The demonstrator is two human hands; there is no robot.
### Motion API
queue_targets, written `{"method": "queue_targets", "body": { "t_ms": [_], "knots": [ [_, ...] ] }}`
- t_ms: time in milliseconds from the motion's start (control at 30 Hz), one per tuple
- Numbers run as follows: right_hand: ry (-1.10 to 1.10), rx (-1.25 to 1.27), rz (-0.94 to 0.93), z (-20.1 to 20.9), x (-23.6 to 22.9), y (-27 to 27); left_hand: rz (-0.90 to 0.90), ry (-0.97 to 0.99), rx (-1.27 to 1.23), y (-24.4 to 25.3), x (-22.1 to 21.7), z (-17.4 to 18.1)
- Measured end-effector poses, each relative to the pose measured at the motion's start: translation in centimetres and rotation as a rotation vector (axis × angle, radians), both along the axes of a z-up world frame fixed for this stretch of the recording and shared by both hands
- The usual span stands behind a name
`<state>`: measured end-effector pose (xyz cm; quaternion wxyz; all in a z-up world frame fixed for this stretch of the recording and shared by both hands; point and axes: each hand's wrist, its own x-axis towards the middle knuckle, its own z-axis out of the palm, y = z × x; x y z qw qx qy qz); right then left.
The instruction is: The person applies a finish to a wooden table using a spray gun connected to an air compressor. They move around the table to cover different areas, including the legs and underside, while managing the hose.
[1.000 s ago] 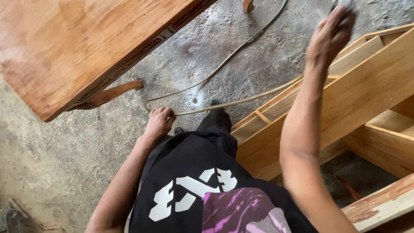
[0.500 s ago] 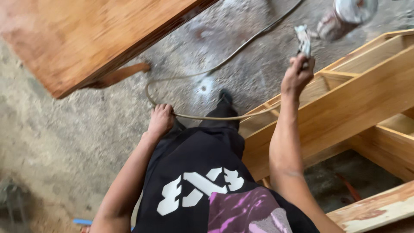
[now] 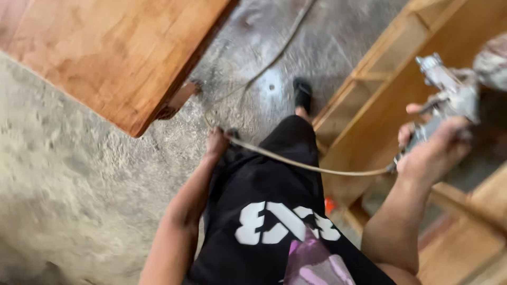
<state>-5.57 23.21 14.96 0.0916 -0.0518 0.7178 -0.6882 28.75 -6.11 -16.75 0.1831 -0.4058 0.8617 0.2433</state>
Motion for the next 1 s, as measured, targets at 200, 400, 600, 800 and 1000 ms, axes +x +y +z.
{"method": "queue_targets", "body": {
  "t_ms": [200,400,600,800,1000],
  "knots": [
    [0.230,0.246,-0.227,8.1,18.8,12.6,-0.362,0.743,0.291,5.2,-20.3,9.1],
    [0.129,0.363,-0.443,11.5,32.7,19.1,-0.638,1.291,1.254,24.7,-20.0,19.2],
    [0.284,0.231,-0.439,9.9,40.3,15.7,-0.810,0.127,0.702,18.0,8.7,4.6],
    [0.151,0.112,-0.284,1.8,46.7,13.1,-0.824,-0.050,0.485,12.8,20.8,-6.9],
    [-0.006,0.070,-0.183,-12.2,52.5,7.7,-0.776,0.148,0.553,8.5,32.4,-12.5]
  ]
}}
